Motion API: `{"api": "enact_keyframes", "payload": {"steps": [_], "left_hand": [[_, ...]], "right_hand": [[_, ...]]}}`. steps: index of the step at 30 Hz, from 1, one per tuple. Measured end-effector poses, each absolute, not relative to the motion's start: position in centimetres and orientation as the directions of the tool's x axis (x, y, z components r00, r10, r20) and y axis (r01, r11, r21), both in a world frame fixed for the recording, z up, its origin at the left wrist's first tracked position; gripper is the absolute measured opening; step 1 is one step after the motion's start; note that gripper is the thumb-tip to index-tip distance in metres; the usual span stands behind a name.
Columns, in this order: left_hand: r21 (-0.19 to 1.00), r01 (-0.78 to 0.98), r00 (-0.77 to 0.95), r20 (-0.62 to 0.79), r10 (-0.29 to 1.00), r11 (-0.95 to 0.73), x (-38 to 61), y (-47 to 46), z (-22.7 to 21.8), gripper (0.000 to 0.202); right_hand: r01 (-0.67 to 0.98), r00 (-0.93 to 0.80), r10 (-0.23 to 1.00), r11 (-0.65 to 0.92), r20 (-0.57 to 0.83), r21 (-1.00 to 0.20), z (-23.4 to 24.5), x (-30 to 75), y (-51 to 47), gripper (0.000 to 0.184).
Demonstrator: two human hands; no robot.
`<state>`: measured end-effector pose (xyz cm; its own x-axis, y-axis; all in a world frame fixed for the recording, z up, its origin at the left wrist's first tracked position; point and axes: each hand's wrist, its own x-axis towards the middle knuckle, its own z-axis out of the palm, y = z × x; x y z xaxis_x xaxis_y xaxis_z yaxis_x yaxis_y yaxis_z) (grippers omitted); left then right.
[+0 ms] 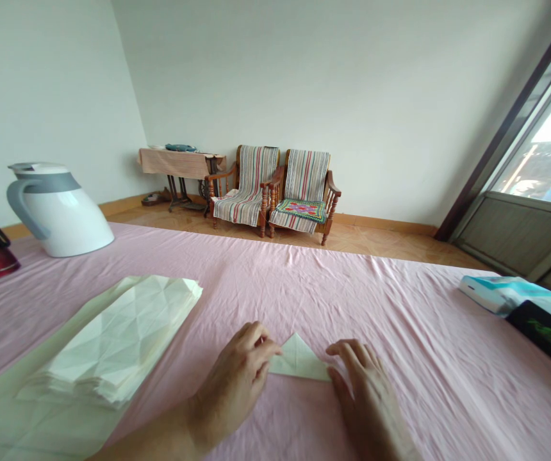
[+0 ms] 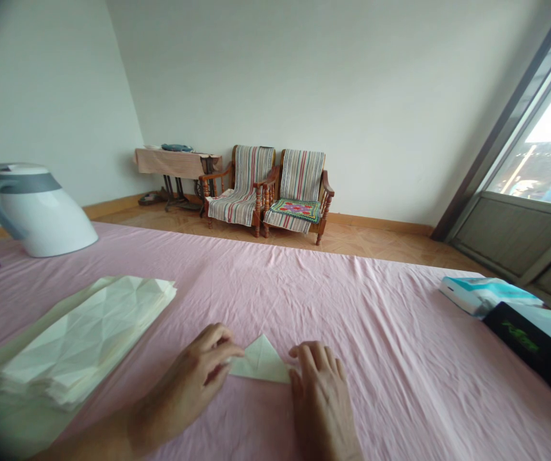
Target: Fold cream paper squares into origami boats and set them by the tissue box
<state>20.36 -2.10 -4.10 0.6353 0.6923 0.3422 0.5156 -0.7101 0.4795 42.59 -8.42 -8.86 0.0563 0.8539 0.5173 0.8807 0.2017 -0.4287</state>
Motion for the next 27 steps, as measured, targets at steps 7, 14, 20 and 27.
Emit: {"api": "enact_keyframes", "payload": {"steps": [7,14,20,27], "left_hand": [[0.219,0.429,0.849,0.233,0.474,-0.876,20.6,-2.7,-3.2,0.015],[0.014,0.446,0.864,0.254,0.434,-0.895,20.6,-3.3,-3.4,0.013],[0.020,0.488,0.842,0.251,0.477,-0.873,20.7,-3.6,-3.2,0.020],[0.097,0.541,0.796,0.263,0.545,-0.836,20.7,-3.2,-3.7,0.007]], "right_hand": [[0.879,-0.149,0.753,0.398,0.641,-0.262,-7.0,41.3,-9.3,0.029],[0.862,-0.319,0.582,0.507,0.748,-0.027,-9.8,40.0,-8.3,0.040],[0.843,-0.427,0.570,0.532,0.702,0.081,-9.8,40.1,-8.3,0.039],[0.839,-0.517,0.571,0.486,0.637,0.246,-7.6,41.2,-9.2,0.029]]}}
